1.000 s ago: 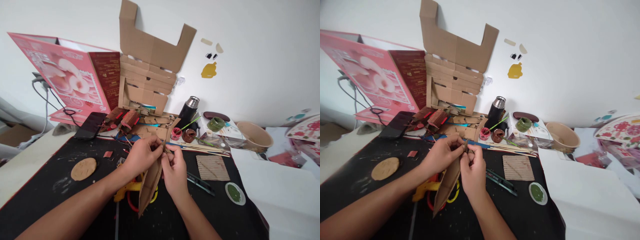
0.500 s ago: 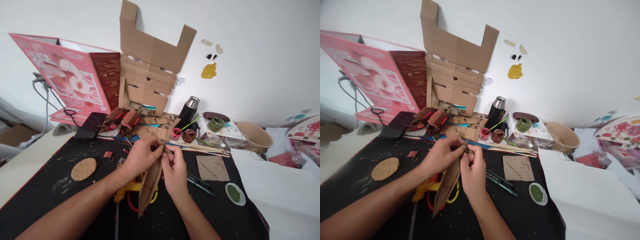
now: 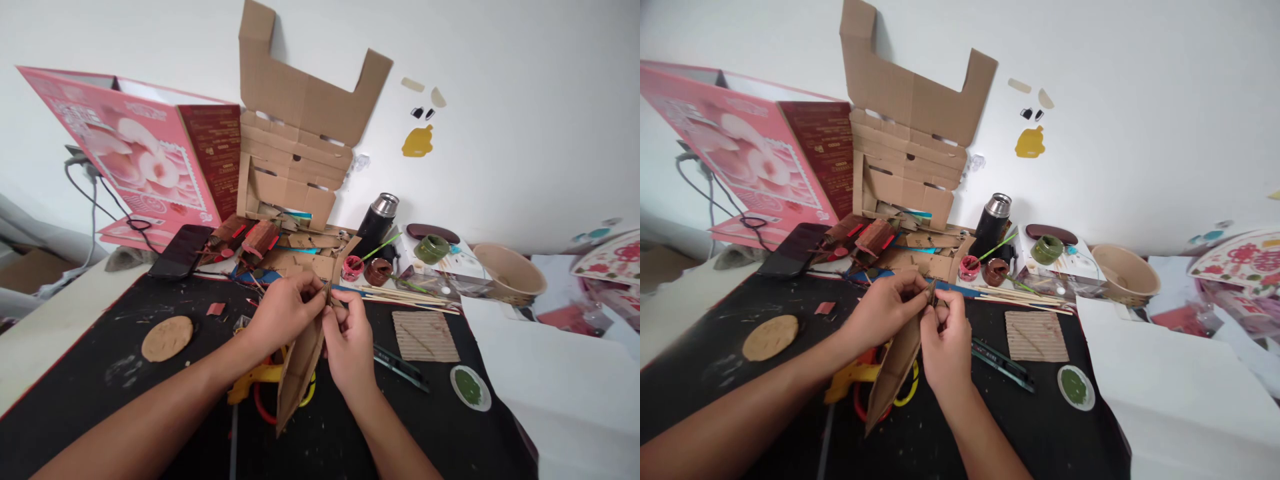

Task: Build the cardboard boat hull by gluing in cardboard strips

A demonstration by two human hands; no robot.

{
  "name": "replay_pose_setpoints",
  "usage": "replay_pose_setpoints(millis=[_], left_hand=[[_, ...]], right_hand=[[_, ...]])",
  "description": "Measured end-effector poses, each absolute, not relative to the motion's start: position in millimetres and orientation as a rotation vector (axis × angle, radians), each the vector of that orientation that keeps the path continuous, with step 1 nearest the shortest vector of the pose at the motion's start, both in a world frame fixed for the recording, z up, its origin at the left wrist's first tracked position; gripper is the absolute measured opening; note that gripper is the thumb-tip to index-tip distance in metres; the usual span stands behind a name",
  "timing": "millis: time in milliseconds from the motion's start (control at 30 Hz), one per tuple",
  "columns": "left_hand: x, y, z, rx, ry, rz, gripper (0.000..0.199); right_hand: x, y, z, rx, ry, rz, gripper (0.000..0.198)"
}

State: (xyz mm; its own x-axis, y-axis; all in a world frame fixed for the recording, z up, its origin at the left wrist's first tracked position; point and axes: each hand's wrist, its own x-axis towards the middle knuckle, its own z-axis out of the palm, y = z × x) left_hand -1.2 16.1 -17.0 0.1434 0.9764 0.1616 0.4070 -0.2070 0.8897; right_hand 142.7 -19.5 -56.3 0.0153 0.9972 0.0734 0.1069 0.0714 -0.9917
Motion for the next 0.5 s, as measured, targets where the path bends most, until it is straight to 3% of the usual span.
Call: replay_pose_setpoints(millis=[500], left_hand=[[-1.0,16.6,-18.6,1.717,1.342,1.027,0.009]], right_hand=[[142.0,-19.0,-57.0,-1.229,-1.296,1.094,0.023]])
